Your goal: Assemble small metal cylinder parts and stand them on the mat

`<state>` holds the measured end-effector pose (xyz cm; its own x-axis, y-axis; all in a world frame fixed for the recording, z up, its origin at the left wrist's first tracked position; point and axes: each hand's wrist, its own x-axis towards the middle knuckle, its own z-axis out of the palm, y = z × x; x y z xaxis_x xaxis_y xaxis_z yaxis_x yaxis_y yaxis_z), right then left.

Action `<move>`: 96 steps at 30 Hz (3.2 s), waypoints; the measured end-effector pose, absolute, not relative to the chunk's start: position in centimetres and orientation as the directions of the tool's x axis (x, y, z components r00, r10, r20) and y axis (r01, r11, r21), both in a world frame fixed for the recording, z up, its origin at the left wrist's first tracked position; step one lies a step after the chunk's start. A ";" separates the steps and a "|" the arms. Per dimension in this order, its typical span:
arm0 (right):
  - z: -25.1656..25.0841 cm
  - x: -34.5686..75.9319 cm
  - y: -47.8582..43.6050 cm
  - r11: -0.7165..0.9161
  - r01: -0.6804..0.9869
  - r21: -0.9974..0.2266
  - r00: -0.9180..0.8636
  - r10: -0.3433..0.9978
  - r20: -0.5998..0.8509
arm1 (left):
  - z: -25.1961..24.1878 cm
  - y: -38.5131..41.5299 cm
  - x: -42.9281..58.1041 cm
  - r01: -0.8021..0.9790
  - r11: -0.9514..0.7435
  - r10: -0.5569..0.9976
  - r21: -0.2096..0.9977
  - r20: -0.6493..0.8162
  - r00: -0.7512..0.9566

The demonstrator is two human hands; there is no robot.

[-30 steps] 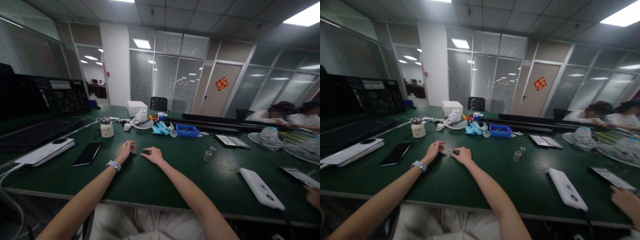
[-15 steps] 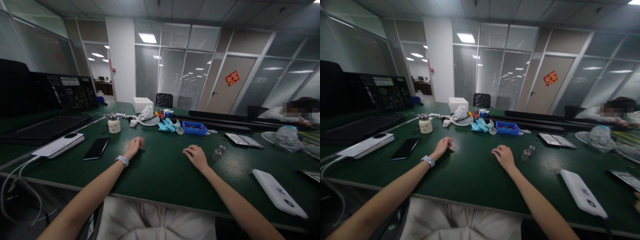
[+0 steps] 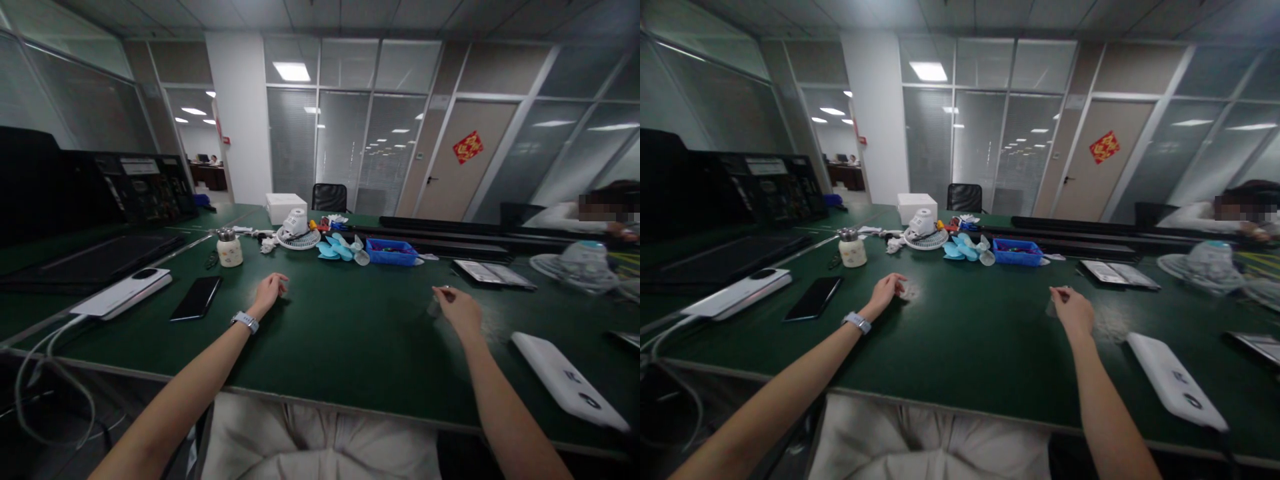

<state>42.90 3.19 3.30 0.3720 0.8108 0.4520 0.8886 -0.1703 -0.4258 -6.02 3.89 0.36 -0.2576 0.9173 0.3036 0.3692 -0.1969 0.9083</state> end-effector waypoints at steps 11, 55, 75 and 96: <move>3.7 43.2 2.5 -0.210 0.868 -0.451 0.410 0.814 0.411 | 0.6 3.5 -5.9 0.360 -0.196 0.917 0.912 0.301 -0.262; 4.5 28.0 2.8 0.543 0.548 -0.636 0.082 0.722 0.687 | 1.7 2.0 -4.7 0.460 -0.182 0.957 0.869 0.264 -0.121; 0.2 15.2 3.2 0.540 0.526 -0.657 -0.298 0.841 0.452 | 2.0 2.5 -1.5 0.497 -0.462 0.856 0.735 0.516 0.031; -0.4 16.4 2.9 0.387 0.252 -0.887 -0.199 0.918 0.344 | 1.4 2.6 -6.3 0.786 -0.216 0.944 0.579 0.328 0.017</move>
